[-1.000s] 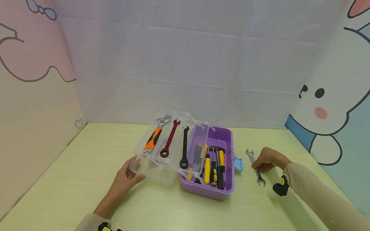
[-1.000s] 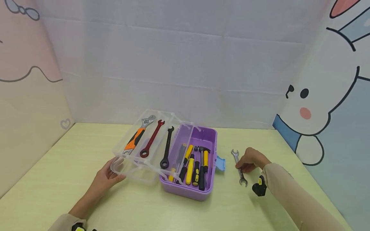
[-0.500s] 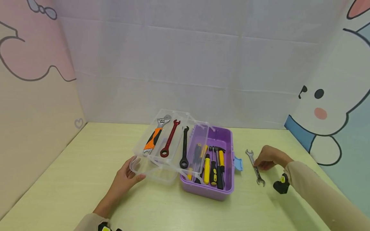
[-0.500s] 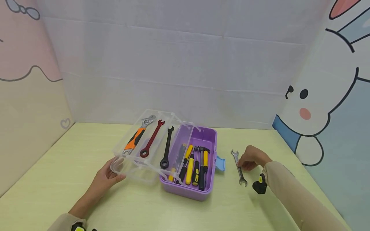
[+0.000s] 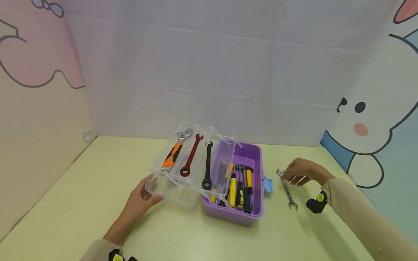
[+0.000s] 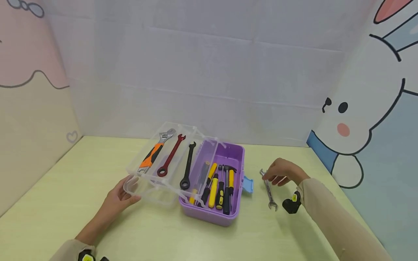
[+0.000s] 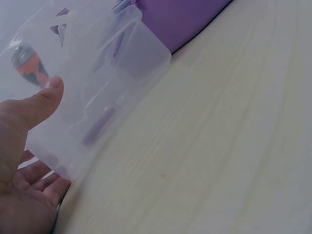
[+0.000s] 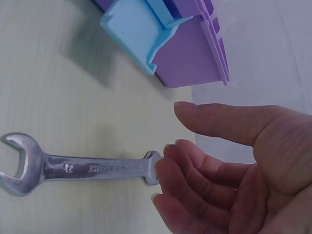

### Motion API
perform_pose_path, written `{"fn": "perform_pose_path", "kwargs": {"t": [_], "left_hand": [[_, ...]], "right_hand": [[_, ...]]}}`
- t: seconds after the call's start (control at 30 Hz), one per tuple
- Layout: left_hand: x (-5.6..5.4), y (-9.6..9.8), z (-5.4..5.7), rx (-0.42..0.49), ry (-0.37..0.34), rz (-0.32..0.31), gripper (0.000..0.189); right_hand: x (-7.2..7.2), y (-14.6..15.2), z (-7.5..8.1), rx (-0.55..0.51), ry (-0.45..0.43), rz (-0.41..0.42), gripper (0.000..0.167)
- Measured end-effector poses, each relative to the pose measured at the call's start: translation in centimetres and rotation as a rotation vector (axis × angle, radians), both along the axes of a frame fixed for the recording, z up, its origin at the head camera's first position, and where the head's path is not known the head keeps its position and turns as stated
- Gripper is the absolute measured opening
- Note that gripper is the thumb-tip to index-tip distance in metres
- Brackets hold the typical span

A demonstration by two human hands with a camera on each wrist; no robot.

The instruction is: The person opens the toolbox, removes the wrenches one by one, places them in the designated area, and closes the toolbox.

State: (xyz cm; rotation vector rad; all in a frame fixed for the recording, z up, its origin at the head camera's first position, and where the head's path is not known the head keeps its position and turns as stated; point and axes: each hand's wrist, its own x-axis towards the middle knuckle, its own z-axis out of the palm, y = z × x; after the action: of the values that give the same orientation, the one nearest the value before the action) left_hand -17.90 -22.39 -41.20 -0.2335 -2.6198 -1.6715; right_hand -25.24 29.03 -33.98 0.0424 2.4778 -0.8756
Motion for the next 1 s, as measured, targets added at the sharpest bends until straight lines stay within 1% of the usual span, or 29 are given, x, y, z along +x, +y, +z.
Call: {"fn": "perform_pose_path", "kwargs": {"t": [0.17,0.37,0.5,0.7,0.83,1.0], "left_hand": [[0.0,0.0,0.2,0.006,-0.002,-0.007,0.078],[-0.1,0.2,0.0,0.009,-0.005,-0.008,0.077],[-0.1,0.3,0.1,0.008,-0.009,-0.007,0.078],[-0.1,0.2,0.1,0.011,-0.009,-0.005,0.077],[0.0,0.1,0.0,0.017,-0.013,-0.007,0.077],[0.0,0.0,-0.1,0.033,-0.002,-0.01,0.077]], "right_hand": [[-0.3,-0.5,0.9,-0.014,0.004,0.023,0.026],[-0.6,-1.1,1.8,0.003,0.023,0.052,0.026],[-0.6,-1.3,2.4,-0.006,0.025,0.067,0.024],[-0.8,-1.9,3.1,-0.018,0.024,0.073,0.021],[-1.1,-2.4,3.4,-0.014,0.032,0.092,0.022],[-1.5,-3.4,4.0,-0.001,0.047,0.107,0.024]]}}
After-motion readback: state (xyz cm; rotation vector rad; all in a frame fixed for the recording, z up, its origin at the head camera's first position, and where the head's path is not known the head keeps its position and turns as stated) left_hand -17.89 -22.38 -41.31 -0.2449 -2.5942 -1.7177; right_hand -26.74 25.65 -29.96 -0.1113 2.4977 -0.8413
